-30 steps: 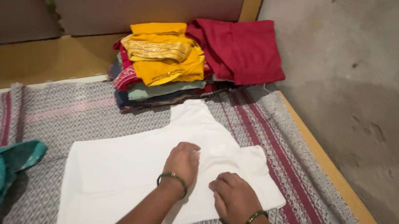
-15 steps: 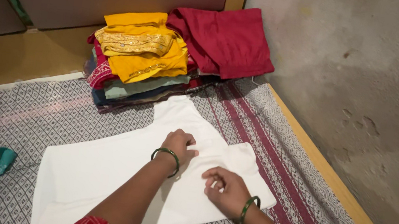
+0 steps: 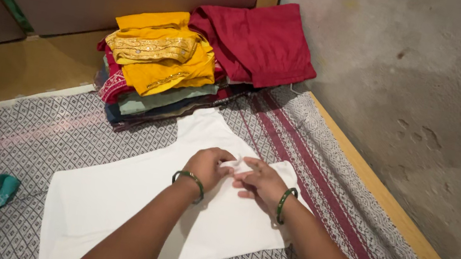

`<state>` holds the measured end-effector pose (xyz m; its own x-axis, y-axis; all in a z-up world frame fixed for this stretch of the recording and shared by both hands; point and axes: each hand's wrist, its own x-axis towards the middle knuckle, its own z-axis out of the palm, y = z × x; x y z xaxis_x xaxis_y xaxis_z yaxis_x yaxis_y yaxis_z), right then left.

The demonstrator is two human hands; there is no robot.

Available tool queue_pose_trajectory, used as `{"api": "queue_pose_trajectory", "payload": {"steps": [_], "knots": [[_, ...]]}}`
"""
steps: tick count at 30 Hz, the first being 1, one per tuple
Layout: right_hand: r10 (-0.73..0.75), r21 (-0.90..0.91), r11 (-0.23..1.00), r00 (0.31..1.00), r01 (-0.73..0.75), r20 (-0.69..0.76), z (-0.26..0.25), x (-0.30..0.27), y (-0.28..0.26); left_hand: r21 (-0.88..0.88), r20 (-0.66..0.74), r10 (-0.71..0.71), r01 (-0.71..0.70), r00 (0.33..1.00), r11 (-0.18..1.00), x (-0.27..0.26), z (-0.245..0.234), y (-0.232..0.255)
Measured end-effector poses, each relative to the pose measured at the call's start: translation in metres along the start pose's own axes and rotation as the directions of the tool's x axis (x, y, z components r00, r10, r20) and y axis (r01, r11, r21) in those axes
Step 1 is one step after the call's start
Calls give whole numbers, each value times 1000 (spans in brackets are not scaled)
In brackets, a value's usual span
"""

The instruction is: The person folds a white shirt on a mat by hand, smoothing the fabric, folding the sleeves inward, and then folding the shirt into a rectangle before placing it near other folded clothes.

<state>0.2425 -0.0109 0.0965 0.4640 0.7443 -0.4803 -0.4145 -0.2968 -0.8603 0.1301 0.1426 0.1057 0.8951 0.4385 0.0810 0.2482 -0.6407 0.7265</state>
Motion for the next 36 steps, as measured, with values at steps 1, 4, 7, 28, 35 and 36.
{"api": "queue_pose_trajectory", "payload": {"steps": [1,4,7,28,35,36], "knots": [[-12,61,998,998,16,-60,-1,-6,-6,-1,-31,71,-71,997,997,-8,-2,8],[59,64,997,987,-50,-149,-4,-37,-23,287,95,365,-377,926,881,-37,-5,33],[162,-52,983,963,-177,-214,-7,-56,-19,183,97,508,-517,856,836,-81,2,47],[-4,-486,872,992,-57,-125,-34,-90,37,142,-27,308,-302,951,943,-141,7,26],[-25,-657,750,990,-75,-142,-36,-97,29,9,-61,248,-248,967,969,-151,9,27],[-25,-657,750,989,-76,-143,-32,-100,26,26,-45,260,-260,964,965,-152,12,26]]}}
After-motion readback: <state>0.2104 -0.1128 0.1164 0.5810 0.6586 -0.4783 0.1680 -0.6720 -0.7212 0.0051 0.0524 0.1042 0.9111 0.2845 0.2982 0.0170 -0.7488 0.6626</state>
